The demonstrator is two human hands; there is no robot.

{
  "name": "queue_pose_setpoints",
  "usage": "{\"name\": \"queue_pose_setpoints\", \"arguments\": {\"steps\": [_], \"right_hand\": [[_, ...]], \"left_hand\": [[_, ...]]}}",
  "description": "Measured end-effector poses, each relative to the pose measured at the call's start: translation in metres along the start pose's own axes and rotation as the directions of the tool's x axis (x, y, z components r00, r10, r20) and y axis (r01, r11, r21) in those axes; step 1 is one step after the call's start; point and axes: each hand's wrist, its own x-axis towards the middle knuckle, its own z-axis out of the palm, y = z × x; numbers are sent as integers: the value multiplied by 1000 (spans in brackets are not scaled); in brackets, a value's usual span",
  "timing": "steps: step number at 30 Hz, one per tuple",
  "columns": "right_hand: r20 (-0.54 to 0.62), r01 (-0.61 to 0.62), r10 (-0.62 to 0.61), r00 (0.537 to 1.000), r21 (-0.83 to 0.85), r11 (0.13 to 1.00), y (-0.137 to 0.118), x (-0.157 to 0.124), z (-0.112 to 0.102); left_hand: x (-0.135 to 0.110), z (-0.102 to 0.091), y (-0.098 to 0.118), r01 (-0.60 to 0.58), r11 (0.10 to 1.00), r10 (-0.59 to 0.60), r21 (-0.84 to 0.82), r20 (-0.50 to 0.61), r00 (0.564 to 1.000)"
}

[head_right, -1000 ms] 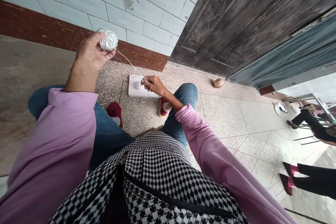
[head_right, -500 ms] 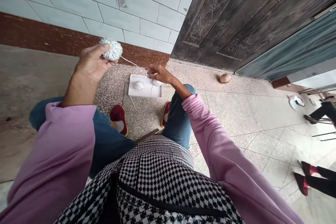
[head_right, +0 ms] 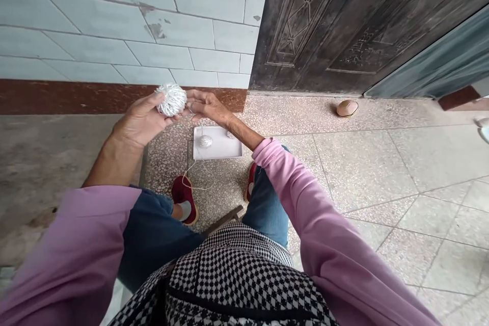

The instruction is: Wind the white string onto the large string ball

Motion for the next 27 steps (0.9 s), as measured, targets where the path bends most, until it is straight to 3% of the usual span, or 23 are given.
{"name": "queue_pose_setpoints", "arguments": {"steps": [4, 10, 16, 22, 27], "right_hand": [[-31, -9, 6, 1000, -76, 997, 8, 4, -12], [62, 131, -117, 991, -348, 928, 13, -14, -23], [68, 122, -102, 992, -448, 886, 10, -31, -30], [2, 97, -109, 994, -472, 876, 15, -30, -43], [60, 80, -55, 997, -578, 812, 11, -34, -43]], "left_hand": [[15, -3, 2, -16, 1000, 16, 3, -20, 1000], [33, 3, -22, -13, 999, 16, 45, -69, 997], [54, 11, -34, 6, 999, -10, -32, -130, 991], [55, 9, -37, 13, 1000, -13, 4, -85, 996], [54, 10, -37, 47, 998, -51, -34, -132, 990]]}}
